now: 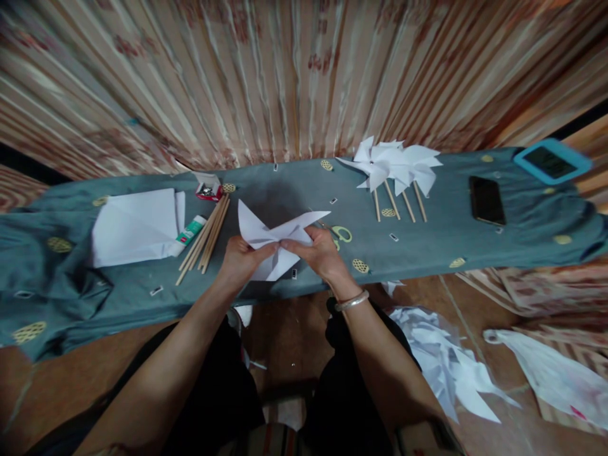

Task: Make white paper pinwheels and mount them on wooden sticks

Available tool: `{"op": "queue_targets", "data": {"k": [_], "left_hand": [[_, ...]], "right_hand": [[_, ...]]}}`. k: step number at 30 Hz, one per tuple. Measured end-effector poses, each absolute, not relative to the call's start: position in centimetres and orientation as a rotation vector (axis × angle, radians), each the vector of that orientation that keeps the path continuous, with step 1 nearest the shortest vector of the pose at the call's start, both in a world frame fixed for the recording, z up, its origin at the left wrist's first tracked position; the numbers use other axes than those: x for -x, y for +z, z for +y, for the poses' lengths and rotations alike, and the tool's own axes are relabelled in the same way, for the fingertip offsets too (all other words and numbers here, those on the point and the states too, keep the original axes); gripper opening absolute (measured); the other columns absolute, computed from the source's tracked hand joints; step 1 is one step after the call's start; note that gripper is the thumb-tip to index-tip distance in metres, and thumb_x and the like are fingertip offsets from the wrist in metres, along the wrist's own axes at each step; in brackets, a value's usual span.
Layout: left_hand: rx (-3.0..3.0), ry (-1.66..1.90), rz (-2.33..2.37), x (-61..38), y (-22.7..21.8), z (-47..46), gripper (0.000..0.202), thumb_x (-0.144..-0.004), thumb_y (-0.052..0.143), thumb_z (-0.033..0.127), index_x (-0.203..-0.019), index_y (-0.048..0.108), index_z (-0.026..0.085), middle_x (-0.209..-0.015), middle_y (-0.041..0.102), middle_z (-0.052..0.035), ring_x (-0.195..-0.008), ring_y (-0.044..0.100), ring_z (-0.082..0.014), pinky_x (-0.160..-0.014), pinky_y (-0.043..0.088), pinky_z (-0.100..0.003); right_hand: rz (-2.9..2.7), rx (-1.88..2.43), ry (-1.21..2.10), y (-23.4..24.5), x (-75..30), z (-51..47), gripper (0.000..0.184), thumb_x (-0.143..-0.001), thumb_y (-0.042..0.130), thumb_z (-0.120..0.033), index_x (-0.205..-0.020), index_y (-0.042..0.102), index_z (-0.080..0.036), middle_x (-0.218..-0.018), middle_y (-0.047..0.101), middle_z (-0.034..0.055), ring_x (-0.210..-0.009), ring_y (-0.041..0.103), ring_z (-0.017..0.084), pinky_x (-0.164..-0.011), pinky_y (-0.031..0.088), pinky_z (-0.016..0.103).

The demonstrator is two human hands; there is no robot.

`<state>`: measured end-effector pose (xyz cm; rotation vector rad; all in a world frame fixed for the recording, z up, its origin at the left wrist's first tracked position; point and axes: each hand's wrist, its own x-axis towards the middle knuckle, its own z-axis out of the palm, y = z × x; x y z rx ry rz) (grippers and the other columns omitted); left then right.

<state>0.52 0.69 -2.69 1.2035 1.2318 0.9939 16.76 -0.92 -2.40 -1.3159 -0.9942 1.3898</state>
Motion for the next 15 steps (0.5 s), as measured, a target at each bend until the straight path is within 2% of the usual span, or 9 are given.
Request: {"op": "queue_targets", "data": {"k": [6, 11, 15], "left_hand": [[-1.153, 1.024, 1.157, -0.58, -2.95, 0.51, 0.024, -0.056, 0.076, 0.031, -0.072, 0.076, 0.013, -0.073, 0.076, -0.0035, -0.067, 0.069, -0.0198, -0.062, 0.053, -0.027], [-1.128, 0.997, 1.135, -0.54, -2.67, 0.23, 0.023, -0.057, 0.076, 0.032, -0.07, 0.076, 0.013, -0.069, 0.075, -0.0033, -0.061, 0.067, -0.0178, -0.058, 0.051, -0.026], [-1.116, 1.002, 1.111, -0.33, -2.17, 0.09, 0.022, -0.057, 0.077, 0.028, -0.073, 0.076, 0.013, -0.074, 0.076, -0.0033, -0.066, 0.068, -0.0183, -0.062, 0.053, -0.027]], "right_hand": [[-1.068, 1.327, 1.337, -2.32, -16.5, -0.94, 0.038, -0.054, 0.085, -0.047, -0.074, 0.073, -0.018, -0.065, 0.069, 0.0003, -0.058, 0.058, 0.014, -0.058, 0.05, 0.03], [-1.069, 1.378, 1.301, -2.53, -16.43, -1.04, 0.035, -0.056, 0.084, -0.045, -0.075, 0.073, -0.018, -0.068, 0.071, 0.0017, -0.058, 0.059, 0.015, -0.058, 0.05, 0.03], [-1.056, 1.391, 1.293, -2.84, -16.51, -1.02, 0.033, -0.056, 0.083, -0.042, -0.076, 0.075, -0.018, -0.071, 0.074, 0.003, -0.06, 0.063, 0.018, -0.061, 0.052, 0.033]]}}
